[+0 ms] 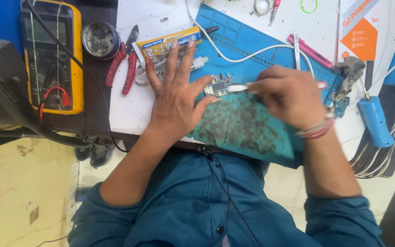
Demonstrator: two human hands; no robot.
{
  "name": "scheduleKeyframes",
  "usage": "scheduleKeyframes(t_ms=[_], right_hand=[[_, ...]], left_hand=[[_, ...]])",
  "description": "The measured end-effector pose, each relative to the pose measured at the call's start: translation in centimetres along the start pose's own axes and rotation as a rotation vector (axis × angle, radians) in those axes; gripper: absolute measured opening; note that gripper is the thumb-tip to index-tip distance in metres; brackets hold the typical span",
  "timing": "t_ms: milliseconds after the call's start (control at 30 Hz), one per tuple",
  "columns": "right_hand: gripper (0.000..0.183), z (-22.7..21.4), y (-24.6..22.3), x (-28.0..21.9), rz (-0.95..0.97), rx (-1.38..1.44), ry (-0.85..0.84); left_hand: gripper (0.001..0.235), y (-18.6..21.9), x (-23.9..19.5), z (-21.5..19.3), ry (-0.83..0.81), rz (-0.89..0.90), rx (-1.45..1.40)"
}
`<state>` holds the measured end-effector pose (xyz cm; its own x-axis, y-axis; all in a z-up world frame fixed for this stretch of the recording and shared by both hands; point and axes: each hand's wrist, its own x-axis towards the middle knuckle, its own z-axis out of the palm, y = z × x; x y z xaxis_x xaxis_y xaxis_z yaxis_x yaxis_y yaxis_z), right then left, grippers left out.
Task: The person uses a soldering iron to apply heat to a small circuit board held in their left hand. They then use a hot air gun to blow air onto the board, followed by applying a liquid from a syringe. The person continues to solder specific points on the board using the soldering iron and tweezers.
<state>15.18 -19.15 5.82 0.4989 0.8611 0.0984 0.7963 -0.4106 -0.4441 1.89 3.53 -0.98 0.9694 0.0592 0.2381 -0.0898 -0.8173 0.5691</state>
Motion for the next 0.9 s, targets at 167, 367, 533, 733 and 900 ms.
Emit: scheduleKeyframes(t_ms=[167, 367, 533, 733, 900], right_hand=[[0.031, 0.2, -0.4, 0.0, -0.041, 0.017, -0.040], [0.025, 0.6, -1.0, -0.2, -0.049, -0.023, -0.040], [0.029, -0.9, 0.4, 0.2, 0.057, -0.080, -0.063], [0.033, 0.6, -0.8, -0.3, -0.094, -0.080, -0.035], [0.014, -1.8, 1.1, -2.2, 0.149, -0.109, 0.084]], left_hand=[[0.036, 0.2, -0.1, 0.0, -0.014, 0.005, 0.013], [0.038, 0.1, -0.3, 0.3, -0.005, 0.006, 0.027], [0.039, 0.1, -0.2, 0.1, -0.015, -0.008, 0.004], [0.039, 0.2, -0.3, 0.1, -0.024, 0.007, 0.039], [0.040, -0.1, -0.6, 0.5, 0.032, 0.030, 0.052]])
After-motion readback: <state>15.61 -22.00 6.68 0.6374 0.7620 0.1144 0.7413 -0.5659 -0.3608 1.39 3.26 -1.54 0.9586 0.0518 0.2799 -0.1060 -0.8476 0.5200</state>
